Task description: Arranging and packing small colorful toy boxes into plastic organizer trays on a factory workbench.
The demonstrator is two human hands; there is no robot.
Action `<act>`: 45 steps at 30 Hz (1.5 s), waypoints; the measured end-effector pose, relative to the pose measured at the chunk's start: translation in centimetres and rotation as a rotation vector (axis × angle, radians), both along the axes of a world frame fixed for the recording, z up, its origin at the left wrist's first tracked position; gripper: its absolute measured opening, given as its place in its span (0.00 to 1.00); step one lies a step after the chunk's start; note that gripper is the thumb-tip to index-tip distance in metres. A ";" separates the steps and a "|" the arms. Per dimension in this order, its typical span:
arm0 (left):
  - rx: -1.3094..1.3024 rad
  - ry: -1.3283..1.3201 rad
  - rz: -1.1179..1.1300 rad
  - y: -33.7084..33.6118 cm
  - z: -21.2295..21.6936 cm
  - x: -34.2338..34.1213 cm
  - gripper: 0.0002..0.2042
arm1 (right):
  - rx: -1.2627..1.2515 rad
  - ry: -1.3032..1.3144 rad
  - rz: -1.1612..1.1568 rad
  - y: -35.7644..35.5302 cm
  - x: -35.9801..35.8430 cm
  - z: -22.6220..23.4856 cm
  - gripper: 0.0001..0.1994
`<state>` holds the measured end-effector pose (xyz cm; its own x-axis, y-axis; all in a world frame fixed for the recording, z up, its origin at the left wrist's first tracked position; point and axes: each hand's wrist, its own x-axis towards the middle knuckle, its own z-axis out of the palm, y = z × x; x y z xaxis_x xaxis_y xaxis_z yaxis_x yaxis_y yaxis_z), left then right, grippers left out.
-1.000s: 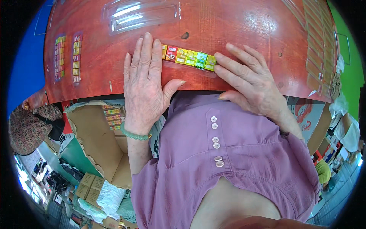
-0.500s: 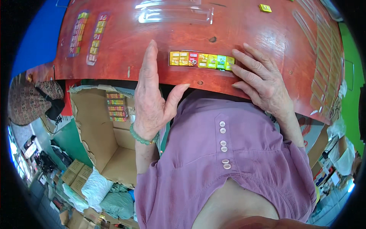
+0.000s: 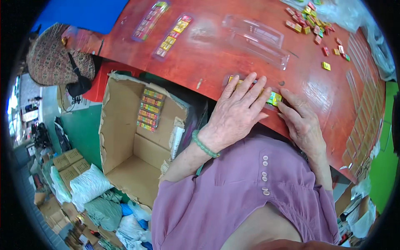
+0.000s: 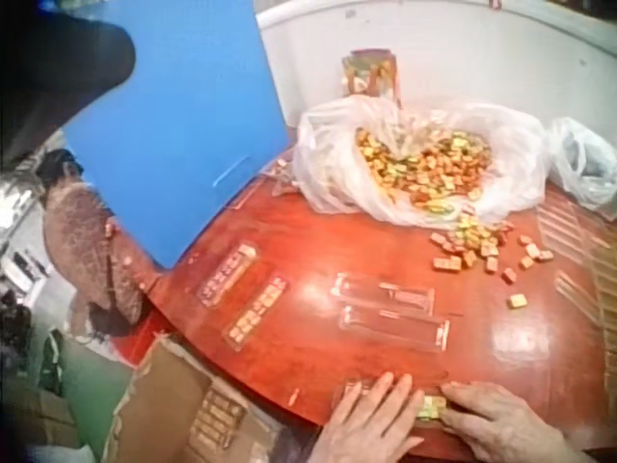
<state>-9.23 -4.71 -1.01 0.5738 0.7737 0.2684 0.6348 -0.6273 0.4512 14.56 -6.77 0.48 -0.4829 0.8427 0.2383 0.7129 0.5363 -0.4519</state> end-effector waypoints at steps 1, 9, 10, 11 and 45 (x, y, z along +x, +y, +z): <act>0.019 0.015 0.002 0.2 0.3 -0.1 0.32 | -0.013 0.008 0.002 0.1 -0.2 -0.1 0.16; 0.058 0.036 0.017 2.1 1.0 -2.2 0.29 | 0.013 -0.026 0.025 1.1 -1.8 0.5 0.18; 0.078 0.031 0.028 2.2 1.0 -2.4 0.29 | 0.000 -0.038 0.029 1.2 -2.1 0.6 0.19; 0.097 0.026 0.040 2.3 1.0 -2.7 0.29 | 0.005 -0.041 0.025 1.4 -2.2 0.8 0.19; 0.343 0.465 0.523 14.2 -0.8 -12.4 0.23 | 0.003 -0.235 -0.390 10.8 10.2 1.9 0.20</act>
